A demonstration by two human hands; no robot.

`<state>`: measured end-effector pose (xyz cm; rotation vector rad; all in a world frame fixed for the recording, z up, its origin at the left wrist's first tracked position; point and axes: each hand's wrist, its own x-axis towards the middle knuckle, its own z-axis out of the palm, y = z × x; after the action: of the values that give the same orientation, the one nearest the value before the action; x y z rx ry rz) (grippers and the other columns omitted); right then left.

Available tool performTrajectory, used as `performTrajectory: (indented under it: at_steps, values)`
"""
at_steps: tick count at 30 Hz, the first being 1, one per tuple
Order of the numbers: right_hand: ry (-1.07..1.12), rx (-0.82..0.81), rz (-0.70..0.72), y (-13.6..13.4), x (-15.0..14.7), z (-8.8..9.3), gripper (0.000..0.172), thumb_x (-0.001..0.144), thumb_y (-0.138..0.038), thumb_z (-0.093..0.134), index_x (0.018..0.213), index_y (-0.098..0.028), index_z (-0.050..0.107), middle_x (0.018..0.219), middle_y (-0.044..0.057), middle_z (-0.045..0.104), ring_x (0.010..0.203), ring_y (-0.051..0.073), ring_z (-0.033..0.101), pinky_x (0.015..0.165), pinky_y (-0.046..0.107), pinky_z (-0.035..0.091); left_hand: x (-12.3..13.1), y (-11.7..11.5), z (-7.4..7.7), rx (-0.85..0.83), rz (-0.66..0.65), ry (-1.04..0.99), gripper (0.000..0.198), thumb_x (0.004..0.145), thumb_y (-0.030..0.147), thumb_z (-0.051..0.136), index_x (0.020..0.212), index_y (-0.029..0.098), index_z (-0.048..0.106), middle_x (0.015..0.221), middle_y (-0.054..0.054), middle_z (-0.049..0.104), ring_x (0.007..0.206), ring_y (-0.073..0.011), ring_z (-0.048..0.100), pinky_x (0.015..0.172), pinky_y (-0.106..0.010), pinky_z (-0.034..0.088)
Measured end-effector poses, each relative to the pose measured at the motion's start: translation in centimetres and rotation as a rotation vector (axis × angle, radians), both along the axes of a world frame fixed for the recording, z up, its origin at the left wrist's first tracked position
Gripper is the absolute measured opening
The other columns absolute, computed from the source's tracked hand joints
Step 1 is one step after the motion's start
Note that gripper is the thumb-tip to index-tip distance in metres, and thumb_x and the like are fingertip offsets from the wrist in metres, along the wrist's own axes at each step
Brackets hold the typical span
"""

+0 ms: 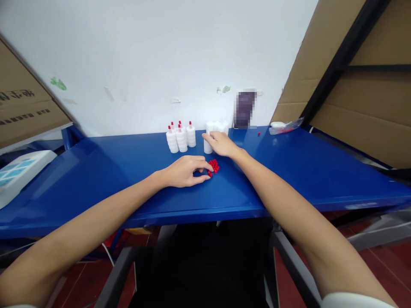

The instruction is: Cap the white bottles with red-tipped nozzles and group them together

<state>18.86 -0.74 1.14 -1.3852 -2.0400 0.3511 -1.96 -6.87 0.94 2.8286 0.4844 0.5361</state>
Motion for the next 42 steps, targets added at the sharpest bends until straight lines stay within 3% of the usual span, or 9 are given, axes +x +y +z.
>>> performTrajectory:
  at_steps: [8, 20, 25, 31, 37, 42]
  values:
    - [-0.011, -0.002, -0.011, -0.2, -0.1, 0.2, 0.053, 0.102, -0.062, 0.038, 0.065, -0.023, 0.041, 0.065, 0.001, 0.051, 0.067, 0.017, 0.047, 0.069, 0.033, 0.035, 0.1, -0.1, 0.1, -0.018, -0.009, -0.017, 0.020, 0.097, 0.025, 0.064, 0.108, 0.019, 0.079, 0.106, -0.007, 0.070, 0.084, -0.0153, 0.065, 0.079, -0.028, 0.051]
    - [-0.009, -0.013, -0.007, 0.0, 0.0, 0.0, 0.048, 0.104, -0.053, 0.039, 0.066, -0.023, 0.043, 0.068, 0.002, 0.056, 0.070, 0.018, 0.050, 0.071, 0.033, 0.036, -0.4, 0.7, 0.0, -0.021, 0.036, -0.050, 0.018, 0.096, 0.025, 0.066, 0.103, 0.017, 0.080, 0.099, -0.006, 0.069, 0.077, -0.0137, 0.061, 0.074, -0.028, 0.048]
    - [-0.001, -0.024, -0.002, 0.0, 0.0, 0.0, 0.049, 0.104, -0.054, 0.039, 0.066, -0.023, 0.045, 0.067, 0.002, 0.057, 0.071, 0.019, 0.053, 0.072, 0.033, 0.037, -0.5, 1.0, 0.2, -0.007, 0.074, -0.014, 0.018, 0.093, 0.025, 0.066, 0.100, 0.018, 0.081, 0.085, -0.004, 0.068, 0.069, -0.0129, 0.059, 0.069, -0.028, 0.045]
    - [0.006, -0.039, -0.006, -0.1, -0.1, 0.2, 0.049, 0.104, -0.055, 0.040, 0.067, -0.023, 0.047, 0.070, 0.003, 0.061, 0.073, 0.021, 0.056, 0.072, 0.033, 0.039, -0.6, 1.3, 0.1, 0.012, 0.090, -0.054, 0.017, 0.089, 0.028, 0.067, 0.092, 0.020, 0.081, 0.066, 0.002, 0.063, 0.059, -0.0105, 0.055, 0.078, -0.032, 0.044]
    - [0.005, -0.043, -0.016, -0.3, -0.1, 0.4, 0.049, 0.104, -0.053, 0.041, 0.066, -0.023, 0.045, 0.068, 0.003, 0.057, 0.072, 0.020, 0.054, 0.070, 0.033, 0.037, -0.5, 1.1, 0.2, -0.093, 0.137, -0.149, 0.019, 0.086, 0.027, 0.065, 0.092, 0.016, 0.080, 0.058, 0.004, 0.056, 0.053, -0.0097, 0.049, 0.062, -0.027, 0.041]
    - [0.005, -0.045, -0.014, -0.2, -0.1, 0.3, 0.048, 0.103, -0.054, 0.040, 0.066, -0.023, 0.045, 0.068, 0.002, 0.056, 0.071, 0.019, 0.053, 0.071, 0.033, 0.036, -0.6, 1.0, 0.0, -0.159, 0.206, -0.199, 0.020, 0.088, 0.028, 0.061, 0.087, 0.015, 0.077, 0.053, 0.005, 0.051, 0.050, -0.0087, 0.045, 0.059, -0.026, 0.040]
